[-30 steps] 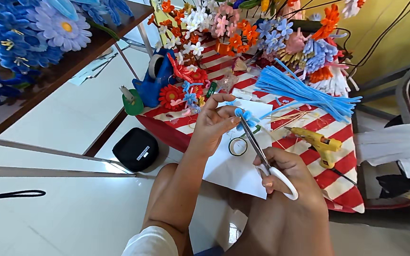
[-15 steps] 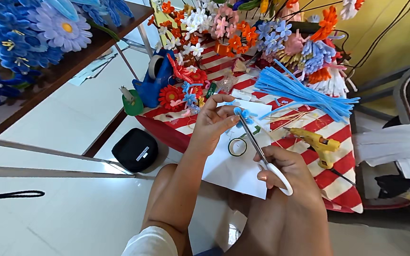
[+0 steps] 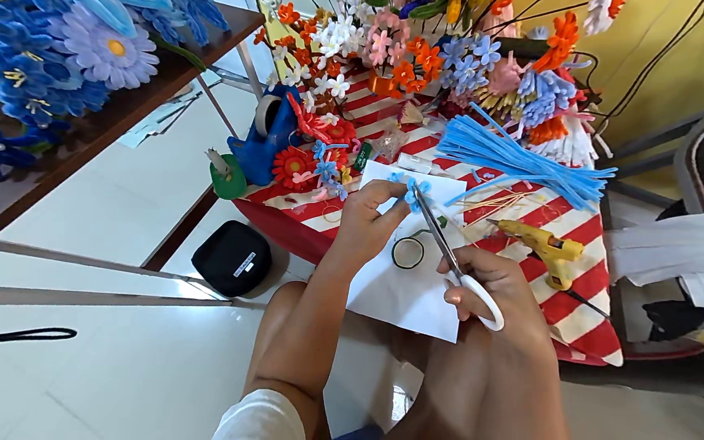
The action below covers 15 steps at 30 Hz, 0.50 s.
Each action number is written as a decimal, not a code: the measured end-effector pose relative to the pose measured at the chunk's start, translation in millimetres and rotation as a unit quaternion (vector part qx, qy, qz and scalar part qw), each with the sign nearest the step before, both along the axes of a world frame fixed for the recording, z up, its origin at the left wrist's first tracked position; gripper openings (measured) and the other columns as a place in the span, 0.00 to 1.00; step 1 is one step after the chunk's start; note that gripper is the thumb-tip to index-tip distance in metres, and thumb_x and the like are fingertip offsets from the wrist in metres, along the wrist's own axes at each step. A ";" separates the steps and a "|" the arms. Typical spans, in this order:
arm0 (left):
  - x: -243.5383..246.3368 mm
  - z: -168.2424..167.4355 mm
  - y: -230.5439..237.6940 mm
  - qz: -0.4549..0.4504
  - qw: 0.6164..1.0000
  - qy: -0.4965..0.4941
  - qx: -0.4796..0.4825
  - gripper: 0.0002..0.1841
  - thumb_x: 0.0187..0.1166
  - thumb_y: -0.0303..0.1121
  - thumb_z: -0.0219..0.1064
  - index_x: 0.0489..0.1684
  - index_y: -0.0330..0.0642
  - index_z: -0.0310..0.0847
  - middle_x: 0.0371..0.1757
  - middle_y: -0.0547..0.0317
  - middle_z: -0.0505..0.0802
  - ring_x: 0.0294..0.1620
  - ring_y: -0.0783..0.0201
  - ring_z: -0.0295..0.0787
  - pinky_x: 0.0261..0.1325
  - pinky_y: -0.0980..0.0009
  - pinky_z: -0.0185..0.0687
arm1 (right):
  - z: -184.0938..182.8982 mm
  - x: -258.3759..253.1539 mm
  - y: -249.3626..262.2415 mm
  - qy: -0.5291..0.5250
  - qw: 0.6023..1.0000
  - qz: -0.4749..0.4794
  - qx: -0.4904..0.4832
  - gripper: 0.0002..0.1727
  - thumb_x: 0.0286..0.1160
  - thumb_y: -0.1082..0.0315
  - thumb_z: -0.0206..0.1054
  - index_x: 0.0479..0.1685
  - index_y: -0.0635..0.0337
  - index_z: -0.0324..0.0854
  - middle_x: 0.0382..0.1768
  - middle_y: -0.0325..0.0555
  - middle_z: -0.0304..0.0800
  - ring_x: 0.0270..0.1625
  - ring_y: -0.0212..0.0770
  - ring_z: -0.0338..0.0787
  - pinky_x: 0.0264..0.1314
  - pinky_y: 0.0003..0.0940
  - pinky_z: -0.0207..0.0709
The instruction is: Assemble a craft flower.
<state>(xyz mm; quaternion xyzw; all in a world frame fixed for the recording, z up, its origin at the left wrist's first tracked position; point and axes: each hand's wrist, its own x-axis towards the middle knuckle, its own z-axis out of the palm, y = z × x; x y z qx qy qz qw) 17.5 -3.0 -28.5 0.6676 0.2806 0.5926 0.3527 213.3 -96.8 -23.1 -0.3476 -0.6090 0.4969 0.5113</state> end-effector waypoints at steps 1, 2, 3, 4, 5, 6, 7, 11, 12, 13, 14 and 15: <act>0.0 0.0 0.8 0.014 1.000 0.015 0.022 0.06 0.75 0.23 0.68 0.42 0.29 0.89 0.44 0.54 0.94 0.54 0.71 0.89 0.65 0.72 0.82 | 0.0 0.2 0.0 -0.002 1.000 0.000 -0.002 0.14 0.66 0.52 0.80 0.44 0.46 0.88 0.26 0.17 0.85 0.21 0.13 0.80 0.20 0.11 0.76; -0.3 0.3 1.1 0.029 0.998 0.033 0.040 0.06 0.76 0.24 0.68 0.42 0.30 0.90 0.44 0.54 0.94 0.55 0.69 0.89 0.65 0.71 0.81 | 0.2 0.2 0.1 -0.005 1.000 -0.001 -0.003 0.14 0.66 0.52 0.80 0.44 0.46 0.88 0.26 0.17 0.85 0.21 0.12 0.79 0.20 0.11 0.76; -0.6 1.0 0.5 0.041 0.997 0.052 0.049 0.07 0.77 0.25 0.68 0.42 0.31 0.91 0.45 0.54 0.93 0.55 0.68 0.87 0.65 0.70 0.80 | 0.2 -0.1 0.2 -0.006 1.000 -0.004 -0.005 0.14 0.66 0.52 0.80 0.44 0.46 0.88 0.26 0.17 0.84 0.21 0.12 0.79 0.20 0.10 0.75; -0.8 1.3 -0.4 0.051 0.995 0.067 0.051 0.07 0.78 0.26 0.68 0.41 0.32 0.91 0.44 0.55 0.91 0.53 0.68 0.85 0.62 0.71 0.78 | 0.6 -0.5 0.2 -0.009 1.000 -0.009 -0.008 0.14 0.65 0.52 0.81 0.44 0.46 0.88 0.26 0.17 0.84 0.21 0.12 0.79 0.19 0.10 0.75; -0.8 1.6 -1.2 0.060 0.994 0.076 0.051 0.07 0.78 0.27 0.68 0.40 0.33 0.91 0.42 0.56 0.88 0.49 0.70 0.83 0.59 0.73 0.78 | 1.2 -1.0 0.4 -0.013 1.000 -0.014 -0.011 0.14 0.64 0.53 0.81 0.43 0.47 0.88 0.25 0.17 0.84 0.20 0.13 0.79 0.19 0.11 0.75; -0.6 2.1 -1.8 0.067 0.993 0.080 0.050 0.07 0.78 0.27 0.68 0.39 0.33 0.92 0.40 0.57 0.86 0.46 0.72 0.81 0.56 0.76 0.77 | 1.7 -1.3 0.7 -0.015 1.000 -0.015 -0.013 0.15 0.64 0.53 0.82 0.43 0.46 0.88 0.25 0.17 0.84 0.20 0.13 0.79 0.19 0.11 0.75; -0.4 2.2 -1.8 0.072 0.993 0.080 0.050 0.06 0.78 0.26 0.69 0.37 0.33 0.92 0.38 0.58 0.84 0.44 0.73 0.80 0.53 0.78 0.77 | 1.7 -1.6 1.2 -0.018 1.000 -0.016 -0.016 0.15 0.63 0.52 0.82 0.43 0.46 0.88 0.25 0.17 0.84 0.20 0.13 0.79 0.19 0.11 0.75; -0.6 1.9 -0.6 0.071 0.993 0.076 0.051 0.06 0.77 0.25 0.69 0.34 0.32 0.91 0.35 0.59 0.82 0.39 0.77 0.77 0.46 0.84 0.74 | -5.8 -0.2 6.8 -0.016 0.999 0.004 0.030 0.21 0.65 0.41 0.78 0.49 0.42 0.86 0.33 0.16 0.87 0.29 0.14 0.83 0.31 0.13 0.80; -0.3 1.8 -0.4 0.067 0.994 0.073 0.047 0.06 0.77 0.25 0.69 0.34 0.32 0.91 0.35 0.60 0.82 0.38 0.78 0.77 0.45 0.86 0.73 | -7.8 1.4 8.3 -0.007 0.999 0.020 0.047 0.24 0.67 0.38 0.75 0.52 0.43 0.84 0.35 0.17 0.87 0.31 0.15 0.84 0.33 0.14 0.80; -0.2 1.5 0.0 0.061 0.995 0.069 0.041 0.07 0.78 0.25 0.68 0.34 0.32 0.91 0.35 0.60 0.81 0.38 0.78 0.77 0.44 0.86 0.73 | -9.2 2.8 9.6 0.011 0.997 0.035 0.061 0.26 0.69 0.36 0.73 0.55 0.43 0.83 0.37 0.19 0.87 0.33 0.16 0.85 0.35 0.15 0.81; -0.4 1.3 0.4 0.053 0.996 0.063 0.035 0.07 0.79 0.25 0.68 0.34 0.31 0.90 0.35 0.60 0.81 0.37 0.78 0.77 0.43 0.86 0.74 | -10.4 3.3 10.8 0.036 0.996 0.043 0.071 0.26 0.71 0.36 0.72 0.57 0.44 0.84 0.39 0.22 0.88 0.35 0.19 0.86 0.36 0.16 0.82; -1.0 1.3 0.8 0.043 0.997 0.060 0.026 0.07 0.79 0.25 0.68 0.34 0.31 0.90 0.36 0.59 0.82 0.37 0.79 0.78 0.42 0.86 0.75 | -11.0 3.8 11.5 0.056 0.995 0.036 0.078 0.27 0.71 0.37 0.72 0.59 0.45 0.84 0.41 0.24 0.89 0.36 0.21 0.88 0.37 0.18 0.83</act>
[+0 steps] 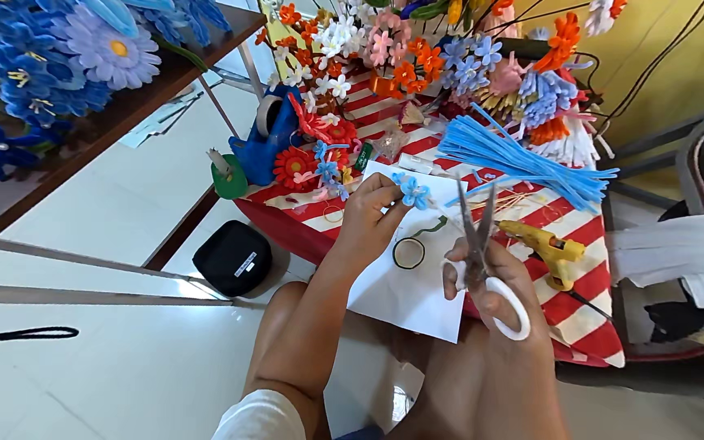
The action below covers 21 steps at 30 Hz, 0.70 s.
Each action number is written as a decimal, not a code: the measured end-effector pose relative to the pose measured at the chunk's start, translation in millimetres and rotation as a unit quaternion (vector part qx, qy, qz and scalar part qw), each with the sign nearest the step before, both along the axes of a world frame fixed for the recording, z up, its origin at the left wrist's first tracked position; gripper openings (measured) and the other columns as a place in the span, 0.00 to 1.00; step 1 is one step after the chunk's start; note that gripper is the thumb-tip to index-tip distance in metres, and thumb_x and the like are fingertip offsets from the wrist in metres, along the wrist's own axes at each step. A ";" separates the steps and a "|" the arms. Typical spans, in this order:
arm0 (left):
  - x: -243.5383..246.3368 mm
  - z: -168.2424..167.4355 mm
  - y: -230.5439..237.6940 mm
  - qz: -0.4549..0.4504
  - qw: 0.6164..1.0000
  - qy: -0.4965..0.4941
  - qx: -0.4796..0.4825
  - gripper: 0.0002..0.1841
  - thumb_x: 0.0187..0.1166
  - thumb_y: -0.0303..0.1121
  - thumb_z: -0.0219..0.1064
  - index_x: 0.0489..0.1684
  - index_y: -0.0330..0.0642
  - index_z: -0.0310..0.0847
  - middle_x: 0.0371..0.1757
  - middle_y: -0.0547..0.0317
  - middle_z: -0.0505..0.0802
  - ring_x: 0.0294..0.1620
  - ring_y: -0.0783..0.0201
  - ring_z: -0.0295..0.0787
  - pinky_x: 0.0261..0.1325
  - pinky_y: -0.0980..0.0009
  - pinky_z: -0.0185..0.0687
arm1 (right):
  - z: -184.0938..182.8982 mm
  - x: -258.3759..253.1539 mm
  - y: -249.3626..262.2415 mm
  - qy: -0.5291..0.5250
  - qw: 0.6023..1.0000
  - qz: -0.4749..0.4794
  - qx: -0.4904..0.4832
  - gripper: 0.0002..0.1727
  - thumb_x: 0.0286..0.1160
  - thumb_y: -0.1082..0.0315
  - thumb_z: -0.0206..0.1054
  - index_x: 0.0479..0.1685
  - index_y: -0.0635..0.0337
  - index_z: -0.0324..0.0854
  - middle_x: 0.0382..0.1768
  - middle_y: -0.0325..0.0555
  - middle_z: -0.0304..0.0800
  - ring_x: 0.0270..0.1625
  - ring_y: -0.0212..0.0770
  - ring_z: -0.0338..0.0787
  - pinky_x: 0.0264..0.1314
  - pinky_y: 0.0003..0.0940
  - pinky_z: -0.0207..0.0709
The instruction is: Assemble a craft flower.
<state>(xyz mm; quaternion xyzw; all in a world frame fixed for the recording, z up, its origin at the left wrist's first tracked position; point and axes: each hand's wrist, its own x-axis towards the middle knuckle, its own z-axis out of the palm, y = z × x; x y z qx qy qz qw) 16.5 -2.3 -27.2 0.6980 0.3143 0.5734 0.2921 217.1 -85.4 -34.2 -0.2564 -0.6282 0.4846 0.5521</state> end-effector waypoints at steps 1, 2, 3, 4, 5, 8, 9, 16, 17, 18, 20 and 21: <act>-0.4 0.1 0.4 -0.010 1.000 -0.004 -0.011 0.08 0.79 0.25 0.67 0.33 0.31 0.89 0.36 0.59 0.82 0.37 0.79 0.78 0.42 0.86 0.76 | 0.4 0.7 -0.1 0.006 1.000 -0.026 0.000 0.27 0.71 0.39 0.73 0.59 0.46 0.84 0.41 0.25 0.90 0.36 0.23 0.88 0.38 0.20 0.85; -0.7 0.0 0.8 -0.019 1.000 -0.009 -0.023 0.08 0.80 0.25 0.67 0.33 0.31 0.88 0.37 0.58 0.83 0.37 0.78 0.79 0.42 0.85 0.77 | 1.9 1.2 -1.4 -0.009 0.997 -0.076 -0.008 0.26 0.70 0.40 0.74 0.58 0.48 0.84 0.40 0.25 0.90 0.36 0.23 0.88 0.38 0.21 0.85; -1.1 -0.3 0.8 -0.030 0.999 -0.018 -0.036 0.08 0.80 0.25 0.67 0.33 0.31 0.88 0.38 0.59 0.84 0.38 0.78 0.79 0.43 0.84 0.78 | 3.9 1.9 -2.7 -0.038 0.990 -0.135 -0.020 0.27 0.68 0.41 0.76 0.56 0.50 0.84 0.39 0.24 0.90 0.36 0.22 0.88 0.39 0.21 0.85; -1.6 -0.6 0.8 -0.043 0.997 -0.030 -0.052 0.08 0.81 0.26 0.66 0.34 0.32 0.88 0.38 0.60 0.83 0.38 0.78 0.79 0.44 0.84 0.78 | 5.5 2.8 -2.8 -0.079 0.977 -0.193 -0.032 0.28 0.66 0.44 0.78 0.55 0.55 0.84 0.38 0.24 0.90 0.37 0.21 0.88 0.41 0.19 0.85; -2.0 -1.2 1.2 -0.054 0.995 -0.044 -0.066 0.07 0.81 0.26 0.66 0.34 0.33 0.88 0.39 0.61 0.83 0.39 0.78 0.79 0.44 0.84 0.78 | 6.6 3.8 -1.9 -0.129 0.960 -0.246 -0.044 0.29 0.64 0.47 0.80 0.55 0.61 0.83 0.38 0.26 0.89 0.37 0.19 0.88 0.41 0.17 0.84; -3.1 -1.4 1.8 -0.084 0.990 -0.073 -0.090 0.07 0.82 0.27 0.65 0.36 0.35 0.88 0.41 0.63 0.85 0.40 0.79 0.80 0.44 0.83 0.78 | 6.4 9.8 2.5 -0.280 0.891 -0.346 -0.089 0.30 0.60 0.54 0.80 0.60 0.65 0.84 0.43 0.39 0.90 0.41 0.23 0.87 0.45 0.19 0.81; -3.3 -1.3 1.7 -0.098 0.987 -0.084 -0.098 0.07 0.83 0.26 0.65 0.39 0.35 0.88 0.43 0.64 0.86 0.41 0.79 0.81 0.47 0.82 0.80 | 5.9 12.1 4.0 -0.315 0.872 -0.359 -0.106 0.30 0.61 0.58 0.80 0.63 0.65 0.83 0.47 0.47 0.91 0.45 0.30 0.89 0.49 0.27 0.83; 0.0 -4.6 2.7 -0.155 0.973 -0.137 -0.102 0.08 0.83 0.24 0.62 0.44 0.40 0.90 0.47 0.68 0.87 0.48 0.79 0.83 0.54 0.78 0.83 | 2.6 15.3 12.1 -0.445 0.820 -0.327 -0.152 0.26 0.69 0.65 0.75 0.67 0.67 0.83 0.57 0.66 0.88 0.61 0.63 0.86 0.63 0.65 0.76; 0.9 -5.9 3.2 -0.149 0.977 -0.133 -0.081 0.08 0.82 0.25 0.62 0.43 0.40 0.89 0.47 0.68 0.85 0.48 0.79 0.82 0.53 0.78 0.82 | 2.8 13.2 13.9 -0.463 0.812 -0.319 -0.160 0.25 0.70 0.66 0.74 0.68 0.67 0.83 0.58 0.67 0.88 0.61 0.65 0.87 0.64 0.65 0.76; 2.0 -6.3 3.4 -0.136 0.982 -0.123 -0.052 0.07 0.82 0.25 0.62 0.41 0.40 0.88 0.46 0.67 0.84 0.48 0.79 0.82 0.53 0.79 0.82 | 3.7 10.8 16.2 -0.482 0.802 -0.307 -0.174 0.25 0.72 0.67 0.73 0.68 0.67 0.82 0.58 0.67 0.88 0.62 0.65 0.86 0.66 0.66 0.76; 4.4 -4.8 3.3 -0.104 0.990 -0.097 0.012 0.08 0.82 0.25 0.61 0.37 0.37 0.88 0.46 0.64 0.84 0.48 0.79 0.80 0.52 0.82 0.80 | 3.8 7.1 21.7 -0.523 0.780 -0.282 -0.196 0.24 0.75 0.67 0.71 0.69 0.66 0.82 0.60 0.67 0.86 0.63 0.66 0.85 0.67 0.66 0.74; 5.4 -4.2 3.2 -0.094 0.991 -0.091 0.039 0.08 0.81 0.25 0.61 0.37 0.37 0.88 0.45 0.63 0.84 0.48 0.78 0.80 0.53 0.82 0.79 | 2.7 5.4 23.8 -0.538 0.772 -0.273 -0.200 0.23 0.76 0.67 0.70 0.69 0.66 0.81 0.60 0.67 0.86 0.64 0.67 0.85 0.67 0.68 0.73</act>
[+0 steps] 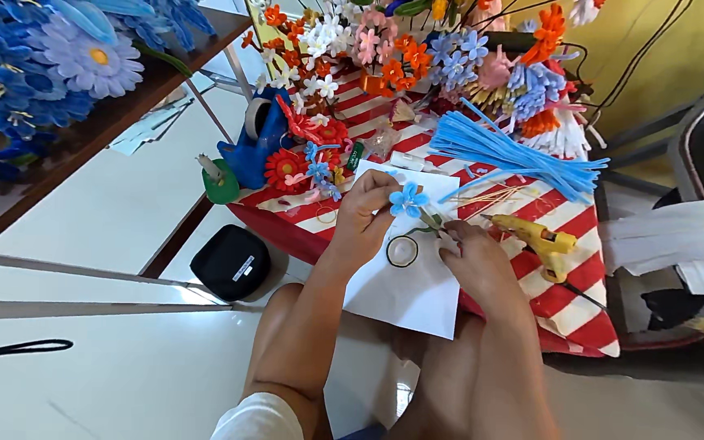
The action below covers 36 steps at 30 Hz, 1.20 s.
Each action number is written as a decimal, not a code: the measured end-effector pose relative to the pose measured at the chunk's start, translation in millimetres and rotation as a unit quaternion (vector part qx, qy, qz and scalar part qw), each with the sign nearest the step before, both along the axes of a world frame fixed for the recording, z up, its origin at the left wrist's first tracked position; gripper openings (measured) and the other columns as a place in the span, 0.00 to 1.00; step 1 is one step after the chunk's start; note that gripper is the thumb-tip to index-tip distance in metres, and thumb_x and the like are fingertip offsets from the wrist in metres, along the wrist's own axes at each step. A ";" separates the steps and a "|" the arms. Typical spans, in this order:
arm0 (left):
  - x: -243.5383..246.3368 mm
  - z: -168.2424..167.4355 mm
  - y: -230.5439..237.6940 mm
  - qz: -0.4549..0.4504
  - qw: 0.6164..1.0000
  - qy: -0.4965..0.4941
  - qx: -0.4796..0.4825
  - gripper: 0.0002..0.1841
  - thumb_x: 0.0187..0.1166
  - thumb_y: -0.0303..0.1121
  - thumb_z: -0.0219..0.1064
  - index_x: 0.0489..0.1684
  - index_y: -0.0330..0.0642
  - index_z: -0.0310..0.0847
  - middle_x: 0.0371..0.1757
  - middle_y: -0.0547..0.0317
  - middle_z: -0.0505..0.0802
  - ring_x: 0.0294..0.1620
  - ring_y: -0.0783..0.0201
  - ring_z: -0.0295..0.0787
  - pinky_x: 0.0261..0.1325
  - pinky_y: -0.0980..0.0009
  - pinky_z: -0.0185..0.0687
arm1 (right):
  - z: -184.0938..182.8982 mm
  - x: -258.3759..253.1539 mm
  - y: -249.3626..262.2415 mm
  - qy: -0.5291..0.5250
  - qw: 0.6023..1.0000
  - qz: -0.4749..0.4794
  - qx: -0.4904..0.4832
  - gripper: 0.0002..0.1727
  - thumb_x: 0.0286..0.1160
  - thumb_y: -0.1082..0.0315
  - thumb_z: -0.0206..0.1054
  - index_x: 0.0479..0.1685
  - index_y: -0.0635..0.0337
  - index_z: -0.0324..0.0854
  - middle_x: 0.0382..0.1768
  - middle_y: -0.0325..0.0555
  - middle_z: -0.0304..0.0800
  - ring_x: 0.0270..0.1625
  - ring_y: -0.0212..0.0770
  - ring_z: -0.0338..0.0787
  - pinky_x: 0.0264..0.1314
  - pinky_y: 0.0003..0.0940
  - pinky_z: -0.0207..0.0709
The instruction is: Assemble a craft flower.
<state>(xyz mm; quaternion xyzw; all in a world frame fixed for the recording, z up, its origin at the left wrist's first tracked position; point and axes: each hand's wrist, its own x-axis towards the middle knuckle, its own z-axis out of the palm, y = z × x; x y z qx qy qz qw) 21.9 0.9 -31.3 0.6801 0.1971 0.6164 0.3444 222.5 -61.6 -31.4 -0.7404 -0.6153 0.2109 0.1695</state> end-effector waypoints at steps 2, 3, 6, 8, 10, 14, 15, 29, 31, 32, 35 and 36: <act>0.6 0.4 -0.6 0.018 0.999 0.009 0.038 0.08 0.83 0.25 0.62 0.41 0.35 0.89 0.46 0.60 0.83 0.50 0.77 0.79 0.55 0.82 0.78 | -2.6 -4.2 2.7 -0.023 1.000 0.006 -0.009 0.25 0.75 0.68 0.71 0.71 0.68 0.80 0.61 0.68 0.86 0.66 0.68 0.84 0.69 0.70 0.71; 0.4 0.4 -0.9 0.027 0.998 0.016 0.051 0.08 0.82 0.25 0.62 0.41 0.35 0.89 0.46 0.59 0.83 0.51 0.76 0.79 0.56 0.81 0.78 | -2.7 -6.8 3.5 -0.032 0.999 0.007 -0.014 0.28 0.74 0.69 0.72 0.74 0.70 0.77 0.63 0.69 0.85 0.68 0.69 0.83 0.70 0.69 0.70; -0.5 -0.4 -1.2 0.041 0.996 0.026 0.072 0.09 0.83 0.25 0.62 0.42 0.35 0.90 0.46 0.57 0.83 0.51 0.74 0.79 0.57 0.80 0.77 | -0.8 -15.2 4.4 -0.061 0.998 0.004 -0.032 0.31 0.74 0.68 0.73 0.75 0.76 0.73 0.65 0.71 0.83 0.70 0.68 0.82 0.74 0.63 0.72; -1.6 -0.4 -1.0 0.038 0.996 0.024 0.079 0.09 0.83 0.26 0.62 0.42 0.35 0.90 0.46 0.57 0.83 0.50 0.74 0.79 0.56 0.80 0.77 | 0.9 -19.0 4.4 -0.076 0.996 0.005 -0.050 0.28 0.75 0.67 0.73 0.72 0.75 0.76 0.66 0.70 0.82 0.72 0.67 0.81 0.74 0.61 0.72; -3.5 -0.5 -0.5 0.032 0.996 0.025 0.084 0.09 0.83 0.26 0.62 0.41 0.36 0.90 0.47 0.57 0.83 0.50 0.74 0.79 0.56 0.80 0.77 | 3.4 -22.3 2.9 -0.091 0.994 0.005 -0.055 0.26 0.77 0.66 0.72 0.71 0.74 0.78 0.66 0.70 0.82 0.73 0.68 0.80 0.73 0.62 0.73; -8.9 -0.9 -0.2 0.017 0.996 0.047 0.078 0.08 0.81 0.24 0.63 0.40 0.34 0.89 0.46 0.55 0.84 0.51 0.73 0.80 0.57 0.80 0.78 | 4.9 -25.7 -6.5 -0.057 0.989 -0.004 0.137 0.16 0.75 0.70 0.70 0.56 0.73 0.87 0.51 0.69 0.90 0.58 0.69 0.89 0.59 0.67 0.79; -10.1 -0.9 -0.1 0.009 0.996 0.057 0.072 0.08 0.80 0.22 0.62 0.39 0.32 0.90 0.45 0.54 0.84 0.50 0.72 0.80 0.56 0.79 0.78 | 1.9 -26.2 -7.5 -0.035 0.968 0.001 0.247 0.13 0.73 0.71 0.67 0.49 0.72 0.89 0.44 0.65 0.92 0.49 0.63 0.92 0.53 0.59 0.84; -12.5 -2.1 1.1 -0.043 0.992 0.112 0.048 0.09 0.80 0.21 0.62 0.33 0.31 0.88 0.43 0.54 0.86 0.51 0.71 0.81 0.58 0.78 0.78 | 1.3 -51.2 -5.4 0.182 0.843 0.123 0.492 0.14 0.76 0.71 0.60 0.53 0.52 0.88 0.74 0.54 0.75 0.81 0.43 0.71 0.80 0.36 0.68; -12.3 -2.7 1.5 -0.058 0.992 0.108 0.042 0.09 0.80 0.21 0.62 0.33 0.30 0.88 0.43 0.54 0.86 0.51 0.72 0.82 0.58 0.78 0.79 | 1.3 -51.6 -4.4 0.183 0.840 0.122 0.496 0.19 0.79 0.68 0.60 0.67 0.50 0.82 0.76 0.49 0.73 0.81 0.40 0.71 0.81 0.35 0.67; -12.2 -3.0 1.6 -0.067 0.991 0.108 0.035 0.09 0.80 0.21 0.62 0.34 0.30 0.88 0.43 0.54 0.86 0.51 0.72 0.82 0.58 0.78 0.79 | 1.3 -51.5 -4.6 0.186 0.840 0.121 0.495 0.20 0.79 0.68 0.60 0.69 0.49 0.81 0.77 0.48 0.73 0.81 0.39 0.71 0.81 0.35 0.68; -12.4 -2.5 0.8 -0.080 0.990 0.114 0.023 0.08 0.80 0.21 0.63 0.35 0.29 0.88 0.42 0.55 0.86 0.49 0.74 0.82 0.56 0.79 0.80 | 0.9 -51.5 -5.6 0.198 0.836 0.116 0.499 0.11 0.77 0.70 0.60 0.53 0.53 0.85 0.74 0.49 0.75 0.77 0.37 0.74 0.77 0.32 0.71; -12.5 -2.0 0.3 -0.079 0.990 0.118 0.020 0.08 0.81 0.21 0.62 0.35 0.29 0.88 0.42 0.55 0.86 0.48 0.74 0.82 0.56 0.80 0.80 | 0.9 -51.5 -5.7 0.200 0.835 0.114 0.500 0.09 0.77 0.70 0.60 0.48 0.53 0.84 0.73 0.48 0.76 0.76 0.36 0.75 0.76 0.31 0.71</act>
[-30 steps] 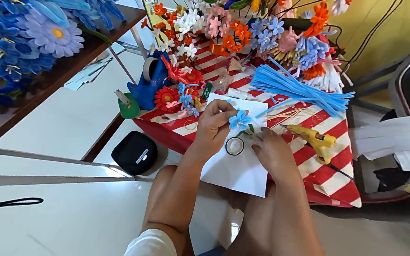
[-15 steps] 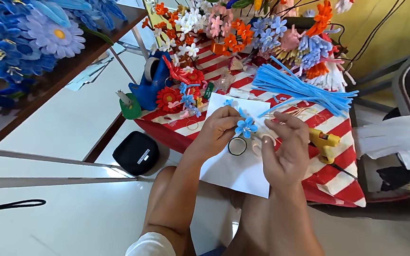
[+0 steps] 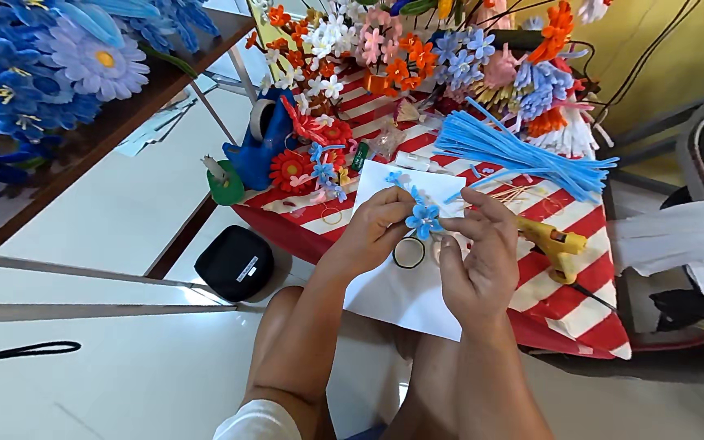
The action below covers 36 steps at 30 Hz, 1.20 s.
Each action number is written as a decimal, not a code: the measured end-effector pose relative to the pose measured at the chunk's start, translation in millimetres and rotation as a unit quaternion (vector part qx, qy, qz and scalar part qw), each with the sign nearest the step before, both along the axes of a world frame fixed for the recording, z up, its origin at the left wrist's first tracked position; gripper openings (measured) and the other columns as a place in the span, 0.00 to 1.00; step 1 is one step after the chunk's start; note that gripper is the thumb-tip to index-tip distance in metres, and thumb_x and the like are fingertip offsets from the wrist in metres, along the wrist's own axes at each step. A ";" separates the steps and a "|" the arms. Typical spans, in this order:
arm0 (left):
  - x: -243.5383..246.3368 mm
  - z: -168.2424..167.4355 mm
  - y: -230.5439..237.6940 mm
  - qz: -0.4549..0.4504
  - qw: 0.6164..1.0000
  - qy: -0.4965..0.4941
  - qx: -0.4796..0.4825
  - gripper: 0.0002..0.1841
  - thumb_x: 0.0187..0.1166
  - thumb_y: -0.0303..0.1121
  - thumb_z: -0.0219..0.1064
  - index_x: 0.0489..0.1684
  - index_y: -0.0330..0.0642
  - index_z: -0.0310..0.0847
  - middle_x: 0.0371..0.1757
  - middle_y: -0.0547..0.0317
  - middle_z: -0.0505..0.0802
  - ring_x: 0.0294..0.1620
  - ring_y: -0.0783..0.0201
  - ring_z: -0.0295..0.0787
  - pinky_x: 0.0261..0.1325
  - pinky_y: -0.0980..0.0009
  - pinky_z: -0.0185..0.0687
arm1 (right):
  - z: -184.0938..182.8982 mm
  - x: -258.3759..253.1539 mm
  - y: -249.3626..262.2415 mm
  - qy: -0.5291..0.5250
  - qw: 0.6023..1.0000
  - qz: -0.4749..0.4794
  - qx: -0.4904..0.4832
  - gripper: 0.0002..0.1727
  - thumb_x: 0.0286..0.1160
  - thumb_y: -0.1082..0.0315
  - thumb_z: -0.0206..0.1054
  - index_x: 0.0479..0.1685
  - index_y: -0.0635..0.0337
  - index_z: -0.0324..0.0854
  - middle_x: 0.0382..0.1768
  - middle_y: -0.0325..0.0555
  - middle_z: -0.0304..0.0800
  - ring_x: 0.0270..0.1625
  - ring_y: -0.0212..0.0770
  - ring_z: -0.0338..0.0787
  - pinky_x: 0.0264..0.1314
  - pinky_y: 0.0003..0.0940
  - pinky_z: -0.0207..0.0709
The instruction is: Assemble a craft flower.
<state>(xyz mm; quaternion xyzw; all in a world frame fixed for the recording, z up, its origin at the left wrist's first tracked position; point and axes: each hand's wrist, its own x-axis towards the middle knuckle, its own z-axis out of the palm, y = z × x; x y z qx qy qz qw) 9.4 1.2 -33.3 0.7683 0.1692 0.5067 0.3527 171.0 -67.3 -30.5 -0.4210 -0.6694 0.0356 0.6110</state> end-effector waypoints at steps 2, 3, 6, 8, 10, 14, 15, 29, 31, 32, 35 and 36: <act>-0.4 0.6 -0.7 0.001 1.000 0.007 0.001 0.09 0.82 0.21 0.62 0.36 0.28 0.88 0.41 0.55 0.86 0.47 0.75 0.82 0.56 0.80 0.80 | -0.2 -0.1 0.4 0.007 1.000 0.003 0.001 0.07 0.77 0.70 0.60 0.44 0.54 0.84 0.72 0.47 0.76 0.76 0.35 0.75 0.75 0.30 0.72; -0.8 0.5 -0.9 0.002 1.000 0.011 0.002 0.09 0.82 0.22 0.61 0.36 0.28 0.88 0.41 0.55 0.85 0.47 0.74 0.82 0.56 0.80 0.80 | -0.7 -0.2 0.6 0.011 1.000 0.006 0.001 0.07 0.77 0.70 0.61 0.46 0.54 0.84 0.72 0.47 0.76 0.76 0.35 0.75 0.75 0.29 0.72; -2.2 -0.4 -1.4 0.015 0.999 0.037 0.018 0.10 0.83 0.23 0.60 0.38 0.30 0.88 0.41 0.55 0.86 0.49 0.72 0.82 0.58 0.77 0.79 | -2.7 -0.1 1.7 0.028 0.999 0.018 -0.004 0.12 0.78 0.69 0.62 0.55 0.56 0.84 0.70 0.46 0.79 0.75 0.35 0.76 0.74 0.29 0.75; -2.9 -0.9 -2.1 0.033 0.998 0.049 0.035 0.10 0.83 0.23 0.60 0.39 0.32 0.89 0.42 0.55 0.86 0.50 0.69 0.81 0.59 0.74 0.77 | -3.3 1.5 2.5 0.042 0.999 0.028 -0.014 0.13 0.77 0.71 0.61 0.57 0.59 0.84 0.66 0.46 0.84 0.71 0.35 0.81 0.71 0.30 0.78; -4.0 -1.2 -2.7 0.044 0.997 0.051 0.039 0.11 0.83 0.23 0.59 0.40 0.33 0.90 0.44 0.55 0.86 0.51 0.68 0.80 0.61 0.72 0.75 | -1.7 2.7 3.1 0.064 0.996 0.045 -0.037 0.15 0.76 0.74 0.60 0.58 0.62 0.83 0.59 0.43 0.88 0.64 0.31 0.85 0.66 0.28 0.80; -7.5 -1.9 -2.0 0.038 0.998 0.038 0.027 0.10 0.82 0.22 0.59 0.41 0.33 0.90 0.47 0.53 0.86 0.56 0.66 0.80 0.65 0.70 0.76 | 4.4 0.1 1.6 0.154 0.974 0.122 -0.115 0.15 0.73 0.77 0.63 0.58 0.64 0.80 0.46 0.34 0.90 0.48 0.24 0.89 0.55 0.23 0.86; -8.2 -2.4 -1.5 0.036 0.998 0.035 0.026 0.10 0.82 0.22 0.59 0.40 0.33 0.90 0.48 0.53 0.86 0.56 0.66 0.80 0.65 0.70 0.76 | 5.6 -1.3 1.3 0.174 0.966 0.137 -0.130 0.15 0.73 0.77 0.64 0.58 0.61 0.80 0.45 0.32 0.90 0.46 0.25 0.89 0.53 0.24 0.86; -9.5 2.2 -1.5 0.146 0.986 -0.030 -0.075 0.16 0.87 0.24 0.54 0.66 0.30 0.82 0.43 0.53 0.89 0.41 0.70 0.85 0.50 0.72 0.84 | 5.6 -19.1 13.9 0.252 0.949 0.137 -0.134 0.15 0.70 0.81 0.65 0.54 0.59 0.81 0.39 0.31 0.90 0.39 0.26 0.90 0.47 0.24 0.88; -13.6 3.9 -3.0 0.124 0.981 -0.075 -0.125 0.15 0.89 0.28 0.54 0.64 0.32 0.81 0.40 0.61 0.88 0.38 0.75 0.84 0.47 0.76 0.84 | 4.7 -20.8 15.4 0.257 0.950 0.128 -0.124 0.15 0.69 0.81 0.65 0.53 0.57 0.81 0.38 0.30 0.90 0.38 0.26 0.90 0.46 0.24 0.88; -16.1 4.9 -3.9 0.100 0.983 -0.080 -0.135 0.14 0.87 0.29 0.58 0.63 0.33 0.81 0.40 0.63 0.88 0.38 0.76 0.84 0.47 0.76 0.84 | 4.3 -21.5 16.0 0.261 0.949 0.128 -0.121 0.15 0.69 0.81 0.66 0.53 0.57 0.81 0.38 0.30 0.90 0.38 0.26 0.90 0.46 0.25 0.88; -16.1 6.5 -6.8 0.042 0.988 -0.070 -0.129 0.12 0.78 0.27 0.68 0.56 0.32 0.84 0.41 0.65 0.90 0.39 0.78 0.85 0.47 0.78 0.84 | 3.9 -23.6 16.0 0.270 0.945 0.135 -0.124 0.16 0.68 0.82 0.65 0.53 0.57 0.80 0.38 0.31 0.91 0.38 0.27 0.91 0.47 0.25 0.89; -14.2 6.5 -8.0 0.040 0.989 -0.069 -0.127 0.09 0.78 0.25 0.69 0.52 0.32 0.85 0.42 0.63 0.90 0.40 0.78 0.86 0.48 0.78 0.85 | 4.0 -24.3 15.9 0.269 0.945 0.139 -0.127 0.16 0.68 0.82 0.65 0.53 0.58 0.80 0.38 0.32 0.91 0.39 0.27 0.91 0.47 0.25 0.89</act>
